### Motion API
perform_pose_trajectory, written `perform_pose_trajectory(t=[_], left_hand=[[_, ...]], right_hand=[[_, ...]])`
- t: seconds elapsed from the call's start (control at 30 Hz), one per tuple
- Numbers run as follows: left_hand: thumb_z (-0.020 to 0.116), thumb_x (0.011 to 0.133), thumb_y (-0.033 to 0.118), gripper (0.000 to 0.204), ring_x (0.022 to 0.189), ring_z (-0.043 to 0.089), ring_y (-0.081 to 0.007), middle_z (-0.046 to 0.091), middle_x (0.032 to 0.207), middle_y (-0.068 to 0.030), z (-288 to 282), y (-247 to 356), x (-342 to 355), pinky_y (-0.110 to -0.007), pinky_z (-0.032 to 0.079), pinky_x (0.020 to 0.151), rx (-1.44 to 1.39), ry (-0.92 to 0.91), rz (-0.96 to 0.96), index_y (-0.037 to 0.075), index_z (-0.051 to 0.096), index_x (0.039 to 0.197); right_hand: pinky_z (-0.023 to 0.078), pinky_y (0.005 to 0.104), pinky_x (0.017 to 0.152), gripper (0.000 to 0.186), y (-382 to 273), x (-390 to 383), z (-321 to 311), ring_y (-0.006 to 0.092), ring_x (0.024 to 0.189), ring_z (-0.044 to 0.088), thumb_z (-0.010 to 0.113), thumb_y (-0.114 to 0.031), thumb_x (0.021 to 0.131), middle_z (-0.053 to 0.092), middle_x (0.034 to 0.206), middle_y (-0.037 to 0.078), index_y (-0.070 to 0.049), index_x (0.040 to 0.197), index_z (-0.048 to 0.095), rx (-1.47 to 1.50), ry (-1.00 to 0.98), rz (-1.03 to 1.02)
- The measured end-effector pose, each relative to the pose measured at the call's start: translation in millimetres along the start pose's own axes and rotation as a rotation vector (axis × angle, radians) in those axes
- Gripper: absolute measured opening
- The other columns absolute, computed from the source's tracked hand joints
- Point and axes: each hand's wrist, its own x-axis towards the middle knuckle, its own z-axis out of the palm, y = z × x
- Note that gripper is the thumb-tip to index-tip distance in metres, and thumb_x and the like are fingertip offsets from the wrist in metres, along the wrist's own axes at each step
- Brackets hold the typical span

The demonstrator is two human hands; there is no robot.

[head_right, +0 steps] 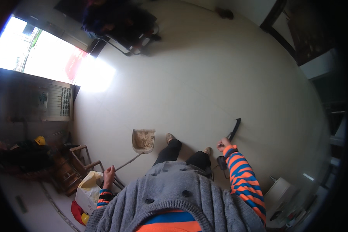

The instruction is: The person wipes a wooden table with a cloth, then retrieves a broom and dustpan. They sweep the tiled floor inside the house and the concrete area outside, collecting debris into the dustpan and moving a red stool to access the area.

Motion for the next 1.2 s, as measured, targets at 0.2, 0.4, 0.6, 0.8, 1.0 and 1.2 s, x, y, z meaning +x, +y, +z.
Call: perform_pose_trajectory(t=[0.2,0.4,0.6,0.8,1.0,1.2], left_hand=[[0.046,0.083,0.041,0.045,0.054,0.047,-0.0100,0.051,0.055,-0.0027,-14.0,-17.8,10.8,-0.027,0.038,0.053,0.173,0.064,-0.024,0.000,0.057,0.069],[0.045,0.083,0.041,0.043,0.060,0.056,-0.0176,0.059,0.063,-0.0096,-6.1,10.6,29.0,-0.030,0.042,0.057,0.181,0.065,0.054,0.002,0.059,0.073],[0.043,0.083,0.042,0.043,0.065,0.059,-0.0227,0.060,0.066,-0.0107,12.9,86.2,72.1,-0.033,0.043,0.059,0.299,0.019,0.079,0.004,0.060,0.073],[0.044,0.082,0.042,0.043,0.063,0.057,-0.0192,0.059,0.064,-0.0093,57.5,171.2,135.5,-0.031,0.043,0.059,0.369,-0.022,0.042,0.004,0.060,0.071],[0.046,0.084,0.038,0.042,0.061,0.049,-0.0103,0.055,0.060,-0.0035,125.5,262.8,200.9,-0.027,0.039,0.057,0.083,-0.018,-0.104,0.000,0.056,0.068],[0.047,0.086,0.035,0.040,0.059,0.043,-0.0066,0.051,0.059,-0.0002,168.2,345.5,249.8,-0.024,0.035,0.054,0.033,-0.037,-0.242,0.000,0.053,0.067]], right_hand=[[0.029,0.0291,0.039,0.011,89.4,68.7,216.4,0.0166,0.041,0.033,0.030,-0.004,0.068,0.030,0.049,0.005,-0.008,0.058,0.030,-0.274,-0.038,0.087],[0.030,0.0229,0.034,0.021,63.4,-50.6,317.8,0.0084,0.036,0.033,0.034,-0.014,0.079,0.035,0.046,-0.002,-0.009,0.059,0.035,-0.358,-0.258,0.289],[0.029,0.0211,0.033,0.020,-30.1,-108.2,338.5,0.0037,0.036,0.031,0.039,-0.022,0.086,0.034,0.050,-0.004,-0.006,0.074,0.038,-0.751,-0.156,0.063],[0.034,0.0289,0.030,0.020,-160.4,-67.7,369.4,0.0109,0.034,0.037,0.042,-0.022,0.083,0.039,0.051,0.002,-0.004,0.075,0.040,-1.215,0.015,-0.369],[0.039,0.0327,0.034,0.022,-377.7,68.5,436.1,0.0180,0.038,0.047,0.044,-0.022,0.082,0.049,0.054,0.009,0.000,0.078,0.045,-1.664,0.231,-0.592],[0.042,0.0332,0.039,0.019,-528.1,142.2,520.8,0.0211,0.044,0.052,0.045,-0.017,0.078,0.053,0.057,0.012,0.001,0.074,0.051,-1.714,0.484,-0.536]])
